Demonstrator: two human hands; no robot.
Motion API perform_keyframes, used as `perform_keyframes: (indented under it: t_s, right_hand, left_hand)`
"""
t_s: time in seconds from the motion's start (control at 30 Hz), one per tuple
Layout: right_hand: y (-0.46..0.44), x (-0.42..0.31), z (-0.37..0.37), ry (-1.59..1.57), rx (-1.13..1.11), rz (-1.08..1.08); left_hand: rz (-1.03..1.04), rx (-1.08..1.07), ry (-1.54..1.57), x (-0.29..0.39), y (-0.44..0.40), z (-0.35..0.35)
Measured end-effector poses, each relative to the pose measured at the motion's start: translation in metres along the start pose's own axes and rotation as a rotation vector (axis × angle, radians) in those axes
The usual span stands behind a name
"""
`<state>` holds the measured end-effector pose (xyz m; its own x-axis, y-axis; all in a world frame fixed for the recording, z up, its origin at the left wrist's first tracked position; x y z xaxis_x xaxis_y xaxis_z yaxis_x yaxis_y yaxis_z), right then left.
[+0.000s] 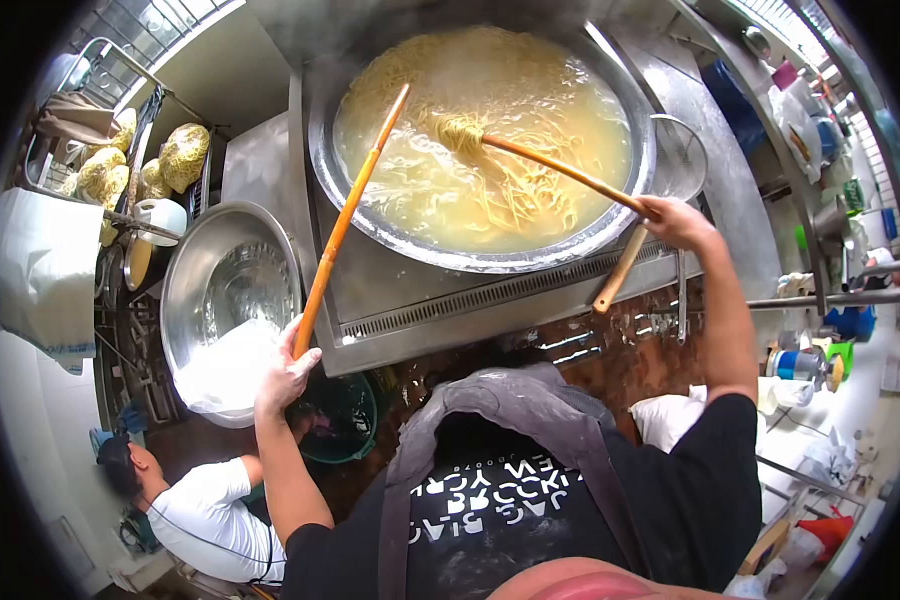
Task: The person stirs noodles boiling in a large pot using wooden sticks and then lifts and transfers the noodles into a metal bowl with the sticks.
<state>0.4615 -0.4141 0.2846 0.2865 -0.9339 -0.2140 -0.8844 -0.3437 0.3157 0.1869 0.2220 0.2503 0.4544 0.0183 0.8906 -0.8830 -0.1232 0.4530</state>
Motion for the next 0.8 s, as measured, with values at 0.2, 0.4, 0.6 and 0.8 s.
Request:
perform_keyframes:
  t_s: [0.2, 0.4, 0.6, 0.8]
  right_hand:
    - [0.07, 0.009, -0.109, 0.087, -0.011, 0.184]
    - [-0.035, 0.058, -0.112, 0.228, 0.146, 0.088]
    - [-0.235, 0.09, -0.069, 0.234, 0.2, 0.027]
    - [-0.281, 0.0, -0.033, 0.243, 0.064, -0.06]
  left_hand:
    - [-0.029, 0.053, 0.0, -0.004, -0.007, -0.002]
    - [0.009, 0.059, -0.023, -0.014, 0.002, 0.01]
    - [0.024, 0.123, -0.13, 0.0, 0.022, 0.033]
    - [0.094, 0.197, -0.349, 0.006, -0.007, 0.032]
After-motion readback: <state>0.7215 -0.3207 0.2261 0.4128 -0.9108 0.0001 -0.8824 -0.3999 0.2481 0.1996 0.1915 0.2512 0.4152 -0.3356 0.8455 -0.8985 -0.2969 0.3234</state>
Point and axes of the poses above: each hand's wrist, its own y-axis away from the middle knuckle, its own z-axis out of the palm, x = y × z, the point moved 4 cm from there along -y, towards the middle knuckle, and after that the axes turned 7 degrees about y, right-handed, at the moved point
